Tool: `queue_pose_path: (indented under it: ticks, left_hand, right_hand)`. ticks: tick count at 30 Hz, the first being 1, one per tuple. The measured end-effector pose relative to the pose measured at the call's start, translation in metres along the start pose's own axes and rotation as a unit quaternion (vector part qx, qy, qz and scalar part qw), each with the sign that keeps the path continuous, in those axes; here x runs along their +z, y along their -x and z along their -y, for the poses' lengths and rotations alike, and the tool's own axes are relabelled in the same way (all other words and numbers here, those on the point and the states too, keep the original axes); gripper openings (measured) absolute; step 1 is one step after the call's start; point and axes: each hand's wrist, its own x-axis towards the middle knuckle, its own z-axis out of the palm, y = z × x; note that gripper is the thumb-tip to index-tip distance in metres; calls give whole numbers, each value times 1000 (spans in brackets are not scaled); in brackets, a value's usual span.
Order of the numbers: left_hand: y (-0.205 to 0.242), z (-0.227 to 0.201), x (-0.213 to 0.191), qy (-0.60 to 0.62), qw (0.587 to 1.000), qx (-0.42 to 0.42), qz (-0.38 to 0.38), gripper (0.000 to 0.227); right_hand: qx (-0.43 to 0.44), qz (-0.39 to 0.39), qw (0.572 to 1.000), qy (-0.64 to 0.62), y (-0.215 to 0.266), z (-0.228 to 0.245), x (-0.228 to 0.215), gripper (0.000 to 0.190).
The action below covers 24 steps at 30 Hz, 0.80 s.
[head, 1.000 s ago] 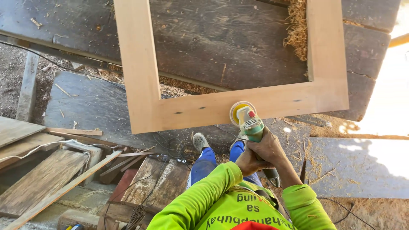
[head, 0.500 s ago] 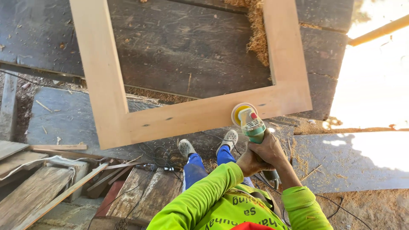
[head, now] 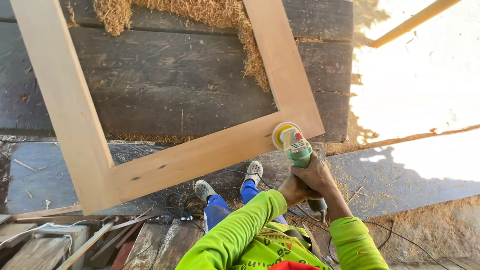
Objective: Sanding the edges and surface of a wooden window frame using a power sander.
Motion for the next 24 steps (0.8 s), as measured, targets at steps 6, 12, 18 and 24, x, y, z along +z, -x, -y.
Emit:
queue_pose_path:
  ticks: [6, 12, 18, 24]
  left_hand:
    - [-25, -33, -11, 210, 966, -154, -4, 91]
    - [26, -23, -67, 617, 681, -236, -314, 80]
    - [91, -21, -139, 580, 498, -166, -622, 67]
    - [99, 32, -136, 568, 508, -89, -641, 70]
  right_hand:
    - [11, -32, 995, -97, -13, -29, -28, 66]
    - [36, -78, 960, -268, 8, -43, -63, 51]
    - [20, -109, 924, -366, -11, -100, -63, 45]
    - [-32, -108, 939, -325, -17, -36, -70, 44]
